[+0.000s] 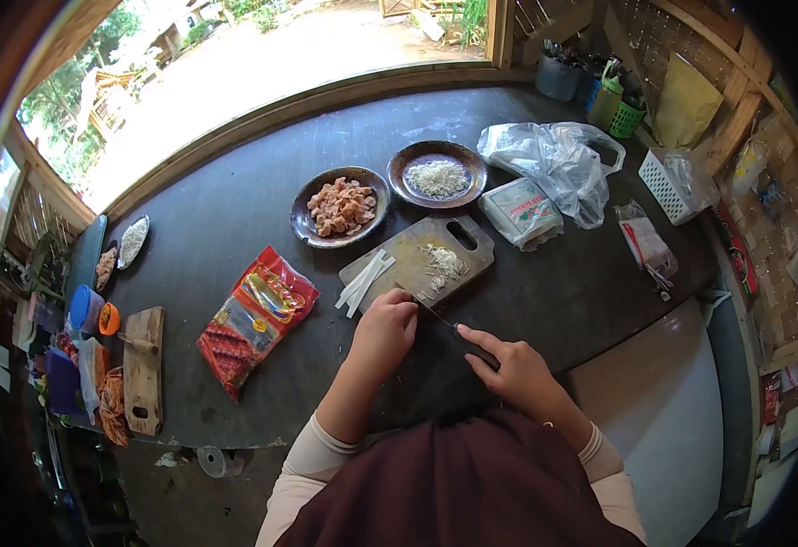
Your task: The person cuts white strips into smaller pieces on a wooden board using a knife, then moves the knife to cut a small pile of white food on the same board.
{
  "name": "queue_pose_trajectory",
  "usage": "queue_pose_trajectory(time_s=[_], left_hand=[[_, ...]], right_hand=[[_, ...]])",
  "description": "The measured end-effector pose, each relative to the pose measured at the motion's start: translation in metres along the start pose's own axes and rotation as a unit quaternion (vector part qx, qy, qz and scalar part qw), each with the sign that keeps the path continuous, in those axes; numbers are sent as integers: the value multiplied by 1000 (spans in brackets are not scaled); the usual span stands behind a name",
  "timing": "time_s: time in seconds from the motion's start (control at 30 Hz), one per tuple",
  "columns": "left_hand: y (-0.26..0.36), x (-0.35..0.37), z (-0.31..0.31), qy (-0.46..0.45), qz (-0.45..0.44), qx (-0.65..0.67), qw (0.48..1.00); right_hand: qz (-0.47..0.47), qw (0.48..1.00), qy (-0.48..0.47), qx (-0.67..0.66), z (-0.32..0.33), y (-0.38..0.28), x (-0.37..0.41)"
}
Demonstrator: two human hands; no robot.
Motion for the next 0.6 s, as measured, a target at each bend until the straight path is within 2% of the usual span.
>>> queue_pose_trajectory(time_s=[0.43,0.6], left_hand=[[7,2,0,3,-7,-37,999],[3,3,-2,9,-16,-50,999]], right_hand=[[-54,997,-22,-43,-7,2,-6],[-6,998,17,-55,-6,9,2]])
Point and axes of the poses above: each hand's wrist, its own x-axis away from the middle knuckle, its own z-axis out of the back of the hand, y = z × x, the point moved 4 cm from there along -x, towards the middle knuckle, and after that the axes turned 7 degrees about y, right-handed, at the moved point
